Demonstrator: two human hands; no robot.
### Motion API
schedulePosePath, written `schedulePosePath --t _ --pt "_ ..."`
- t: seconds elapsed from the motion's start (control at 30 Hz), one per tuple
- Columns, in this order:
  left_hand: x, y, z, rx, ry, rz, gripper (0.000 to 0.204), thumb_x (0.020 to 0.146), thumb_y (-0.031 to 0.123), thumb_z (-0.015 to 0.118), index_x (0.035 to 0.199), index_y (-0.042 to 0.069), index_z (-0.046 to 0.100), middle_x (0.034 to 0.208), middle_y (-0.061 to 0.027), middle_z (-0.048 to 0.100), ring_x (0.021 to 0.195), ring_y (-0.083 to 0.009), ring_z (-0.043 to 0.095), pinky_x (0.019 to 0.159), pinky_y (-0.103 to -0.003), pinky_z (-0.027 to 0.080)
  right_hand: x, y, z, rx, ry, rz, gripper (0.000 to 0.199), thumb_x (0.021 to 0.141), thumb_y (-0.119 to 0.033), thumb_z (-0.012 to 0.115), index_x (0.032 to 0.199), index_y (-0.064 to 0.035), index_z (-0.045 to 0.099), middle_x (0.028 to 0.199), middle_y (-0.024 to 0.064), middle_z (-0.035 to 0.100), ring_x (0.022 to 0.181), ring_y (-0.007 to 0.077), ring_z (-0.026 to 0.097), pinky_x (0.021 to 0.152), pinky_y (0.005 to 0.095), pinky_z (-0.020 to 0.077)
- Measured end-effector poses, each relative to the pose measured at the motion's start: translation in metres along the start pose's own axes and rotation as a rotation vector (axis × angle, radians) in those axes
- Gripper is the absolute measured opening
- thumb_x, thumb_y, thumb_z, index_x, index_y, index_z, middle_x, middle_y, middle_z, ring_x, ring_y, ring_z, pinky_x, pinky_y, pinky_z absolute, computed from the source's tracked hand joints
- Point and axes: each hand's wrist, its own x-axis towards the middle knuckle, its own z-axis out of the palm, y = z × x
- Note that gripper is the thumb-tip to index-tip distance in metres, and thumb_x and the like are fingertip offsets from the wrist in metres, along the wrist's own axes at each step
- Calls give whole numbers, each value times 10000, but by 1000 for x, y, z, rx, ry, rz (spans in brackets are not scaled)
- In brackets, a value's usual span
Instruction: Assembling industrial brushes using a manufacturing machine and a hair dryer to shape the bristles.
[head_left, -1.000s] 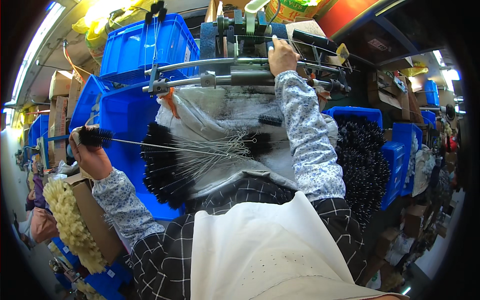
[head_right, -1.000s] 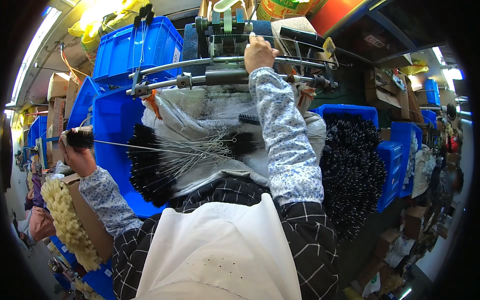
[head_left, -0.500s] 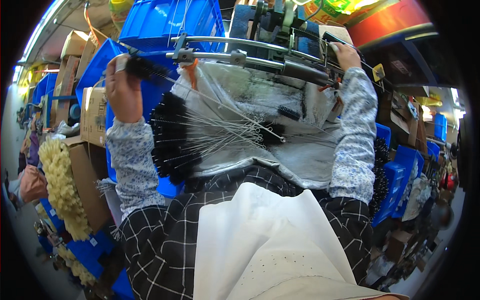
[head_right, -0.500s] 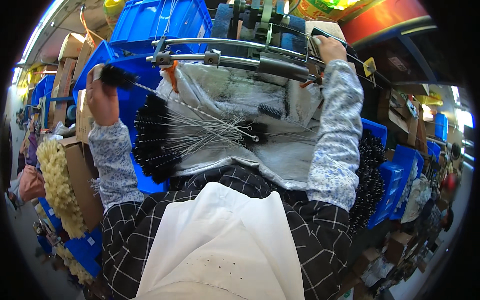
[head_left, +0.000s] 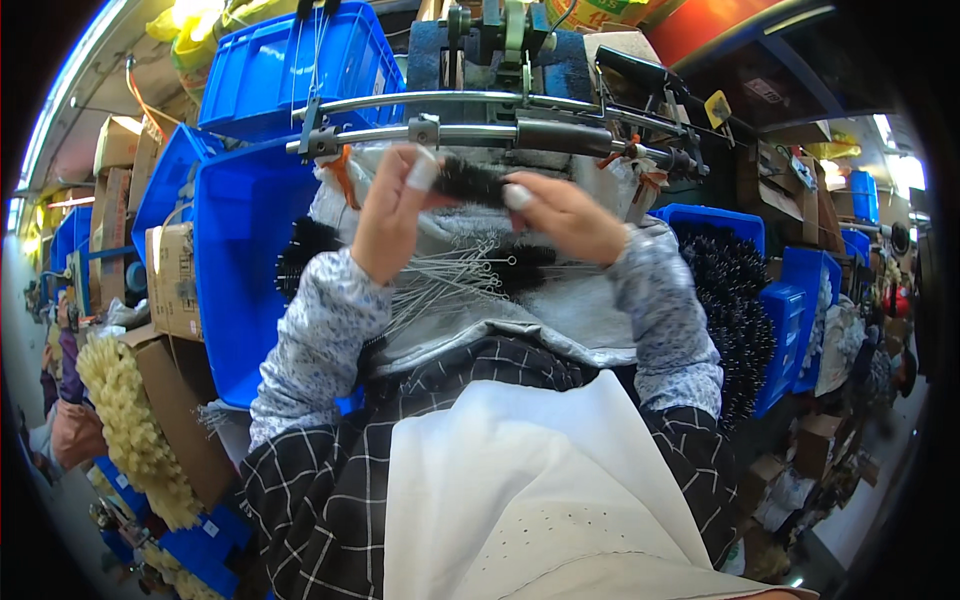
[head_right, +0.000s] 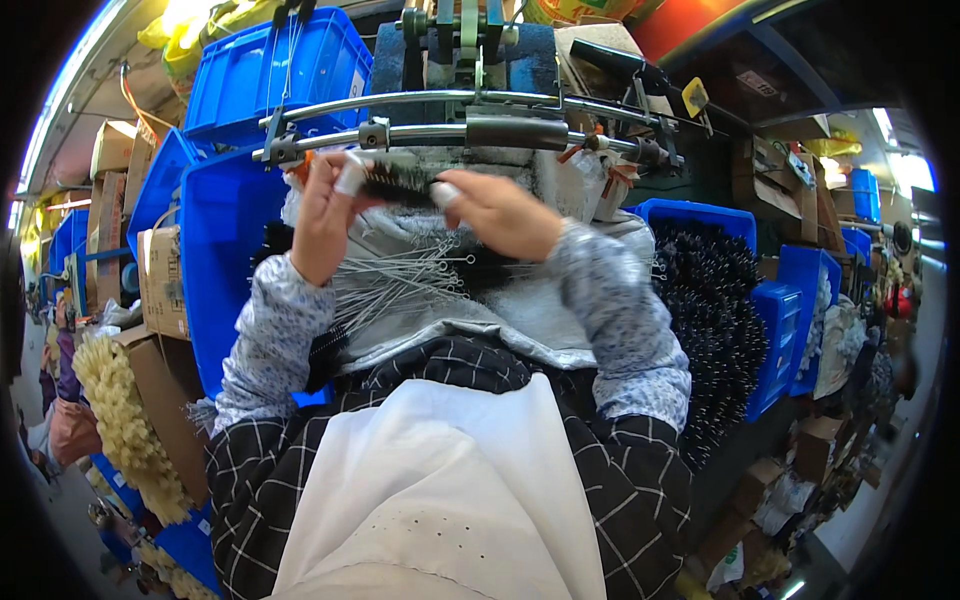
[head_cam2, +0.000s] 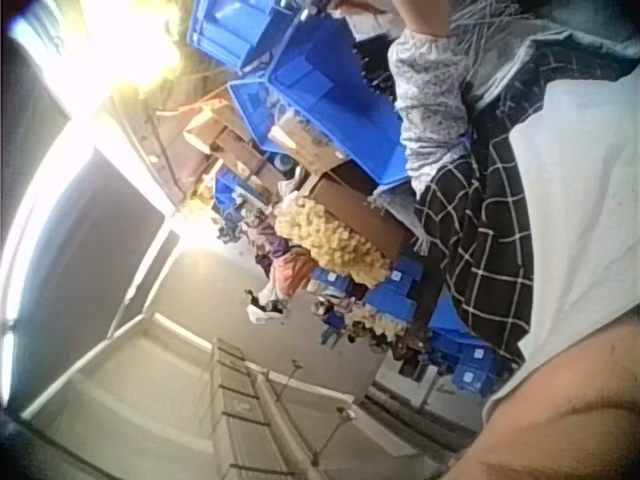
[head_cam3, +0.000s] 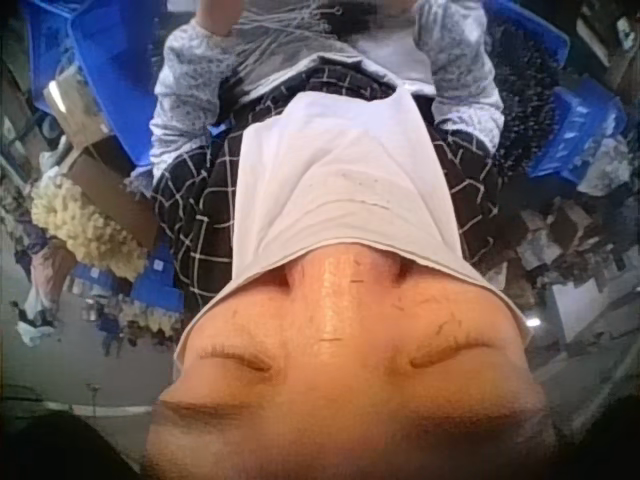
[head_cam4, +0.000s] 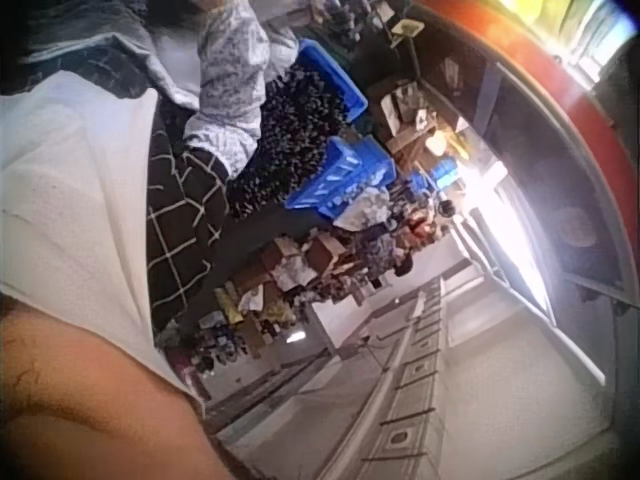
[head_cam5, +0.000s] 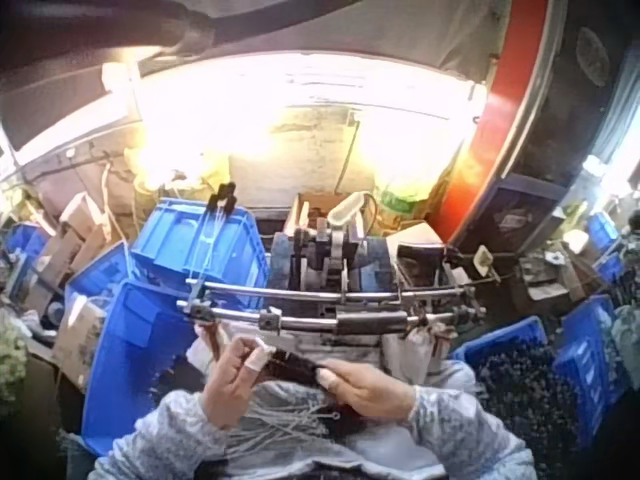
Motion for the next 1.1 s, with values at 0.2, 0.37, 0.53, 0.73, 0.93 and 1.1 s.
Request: schedulePosePath --t 0.2,0.37,0.53,0.73,0.93,1.1 --pt "-51 15 -86 700 206 -150 218 864 176 411 1004 10 434 844 -95 526 780 -185 531 689 -279 426 38 38 -51 -551 661 32 264 813 -215 494 1023 -66 553 977 145 570 895 243 553 746 322 441" --pt "-116 -17 -172 1169 285 -283 149 776 149 544 797 3 518 684 -70 535 611 -181 504 590 -292 411 68 83 -100 -1113 995 80 237 778 -253 495 982 -188 596 791 27 593 792 197 498 702 327 383" --pt "-122 -28 -172 958 304 -445 157 797 154 530 764 2 502 636 -7 485 590 -70 422 547 -216 363 80 89 -104 -1132 1012 88 235 777 -259 495 984 -214 596 786 10 593 797 183 486 710 317 355" --pt "-118 -34 -187 815 588 -256 162 861 185 432 826 31 469 669 -10 482 600 -76 454 536 -222 386 84 85 -105 -1089 969 15 234 770 -243 512 984 -203 598 796 2 596 783 183 480 715 313 349" --pt "-101 3 -187 701 900 104 165 882 200 387 892 50 456 738 4 471 626 -66 454 566 -201 398 85 87 -105 -1097 951 32 249 774 -204 503 1008 -213 586 834 5 594 837 175 471 754 326 332" --pt "-82 48 -168 364 942 425 225 872 247 411 961 44 451 829 -21 489 704 -99 477 598 -196 402 100 97 -117 -1210 934 80 329 810 -90 413 1061 -252 550 955 20 570 991 196 418 834 394 292"
